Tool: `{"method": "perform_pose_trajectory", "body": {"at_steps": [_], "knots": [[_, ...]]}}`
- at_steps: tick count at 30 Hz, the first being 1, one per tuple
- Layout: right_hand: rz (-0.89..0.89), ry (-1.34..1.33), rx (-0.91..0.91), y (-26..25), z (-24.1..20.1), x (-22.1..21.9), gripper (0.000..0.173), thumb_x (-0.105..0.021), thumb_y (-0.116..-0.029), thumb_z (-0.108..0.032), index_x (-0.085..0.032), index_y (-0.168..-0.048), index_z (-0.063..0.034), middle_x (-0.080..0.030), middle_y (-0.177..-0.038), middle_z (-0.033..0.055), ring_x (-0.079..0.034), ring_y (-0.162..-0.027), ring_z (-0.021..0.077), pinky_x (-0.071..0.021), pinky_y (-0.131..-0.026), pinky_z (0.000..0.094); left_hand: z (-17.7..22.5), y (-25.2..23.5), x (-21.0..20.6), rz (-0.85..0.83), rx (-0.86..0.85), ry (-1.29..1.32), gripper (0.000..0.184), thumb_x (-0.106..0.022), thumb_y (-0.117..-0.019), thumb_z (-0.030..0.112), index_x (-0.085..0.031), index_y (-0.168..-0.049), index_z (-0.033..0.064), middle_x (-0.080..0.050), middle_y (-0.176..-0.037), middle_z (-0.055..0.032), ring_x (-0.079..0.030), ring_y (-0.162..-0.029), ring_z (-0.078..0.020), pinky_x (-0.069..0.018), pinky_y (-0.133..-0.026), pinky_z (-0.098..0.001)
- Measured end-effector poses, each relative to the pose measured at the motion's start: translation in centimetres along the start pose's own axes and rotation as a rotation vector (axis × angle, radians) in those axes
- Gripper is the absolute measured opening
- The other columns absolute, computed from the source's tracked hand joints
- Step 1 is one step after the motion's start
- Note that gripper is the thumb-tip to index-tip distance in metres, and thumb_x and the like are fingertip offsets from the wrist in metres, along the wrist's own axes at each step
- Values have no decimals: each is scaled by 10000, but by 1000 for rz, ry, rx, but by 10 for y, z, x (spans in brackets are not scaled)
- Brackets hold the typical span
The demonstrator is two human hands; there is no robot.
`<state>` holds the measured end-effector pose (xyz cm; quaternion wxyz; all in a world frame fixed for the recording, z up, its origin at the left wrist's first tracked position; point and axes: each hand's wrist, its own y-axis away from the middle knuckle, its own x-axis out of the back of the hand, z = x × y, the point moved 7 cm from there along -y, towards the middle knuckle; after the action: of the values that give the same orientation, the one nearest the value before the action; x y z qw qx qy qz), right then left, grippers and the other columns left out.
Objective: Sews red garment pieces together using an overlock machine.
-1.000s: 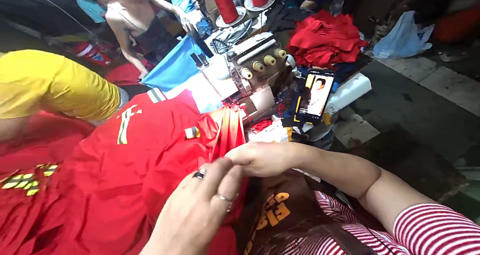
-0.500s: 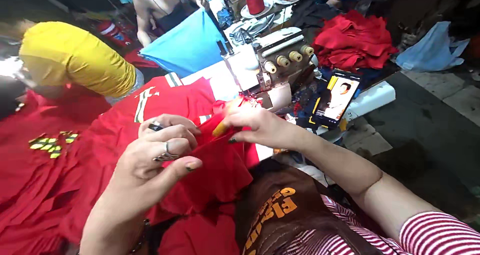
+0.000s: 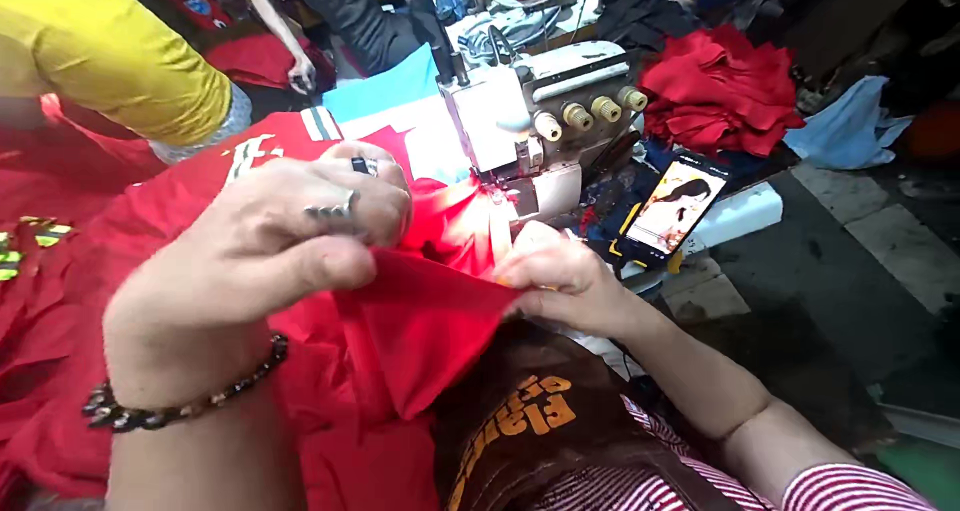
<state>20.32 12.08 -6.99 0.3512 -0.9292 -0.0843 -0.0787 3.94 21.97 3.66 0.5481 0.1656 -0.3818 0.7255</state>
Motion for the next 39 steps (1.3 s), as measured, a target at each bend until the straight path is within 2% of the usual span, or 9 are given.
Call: {"method": "perform_pose_trajectory", "body": {"at_steps": [3, 7, 9, 12, 18, 25, 30, 35, 39], "knots": [[49, -154, -125, 51, 15, 3, 206, -661, -1002, -188, -725, -1027, 6, -736, -1071, 80, -669, -1095, 101, -544, -995, 297, -45, 1, 8, -34, 137, -81, 462, -411, -1048, 573, -628, -782, 264, -629, -833, 180, -589, -954, 47, -456, -920, -211], [110, -263, -199, 80, 32, -2, 179, -659, -1004, -157, -709, -1069, 2, -718, -1123, 87, -654, -1134, 105, -530, -1021, 299, -102, 13, 15, 160, 346, 86, 252, -579, -982, 546, -709, -859, 368, -672, -887, 254, -614, -880, 116, -510, -785, -103], [131, -252, -192, 76, 40, -4, 172, -657, -1002, -133, -703, -1055, 24, -720, -1097, 101, -661, -1107, 106, -539, -997, 292, -123, 13, 18, 221, 341, 207, 152, -648, -963, 500, -734, -912, 385, -696, -897, 251, -638, -843, 99, -536, -743, -112], [172, -214, -193, 65, 57, -2, 145, -653, -997, -104, -698, -1011, 33, -726, -1056, 77, -668, -1047, 55, -555, -946, 248, -139, 7, 26, 254, 244, 246, 172, -658, -970, 452, -720, -874, 323, -689, -895, 179, -648, -887, -1, -535, -824, -224], [230, -221, -305, 51, 92, 1, 108, -660, -954, -29, -726, -966, 55, -716, -1035, 86, -663, -979, 61, -566, -884, 246, -126, -5, 28, 242, 146, 218, 176, -665, -969, 416, -695, -850, 290, -679, -878, 162, -654, -879, -22, -542, -825, -243], [274, -228, -252, 37, 108, 5, 82, -682, -894, 56, -722, -966, 57, -704, -1047, 102, -664, -1015, 100, -570, -905, 267, -104, -21, 0, 141, 185, 80, 48, -710, -933, 294, -689, -893, 276, -671, -943, 210, -625, -902, 80, -531, -797, -126], [273, -253, -284, 36, 111, 4, 144, -663, -894, 85, -718, -1025, 71, -708, -1075, 113, -675, -1026, 112, -580, -912, 282, -103, -29, -28, 75, 229, -3, 104, -709, -882, 229, -664, -796, 190, -640, -797, 151, -600, -774, 82, -512, -692, -104], [270, -184, -223, 35, 110, 4, 132, -667, -892, 78, -729, -1008, 72, -715, -1078, 130, -670, -1067, 137, -557, -959, 293, -97, -30, -51, -20, 252, -259, 245, -633, -935, 351, -635, -745, 195, -590, -724, 95, -555, -779, -8, -411, -902, -319], [251, -135, -205, 31, 110, 4, 142, -660, -903, 81, -735, -1022, 65, -717, -1074, 131, -674, -1061, 145, -559, -964, 299, -86, -30, -62, -31, 240, -466, 337, -588, -956, 445, -661, -739, 197, -598, -685, 69, -572, -706, -87, -439, -768, -408]]}}
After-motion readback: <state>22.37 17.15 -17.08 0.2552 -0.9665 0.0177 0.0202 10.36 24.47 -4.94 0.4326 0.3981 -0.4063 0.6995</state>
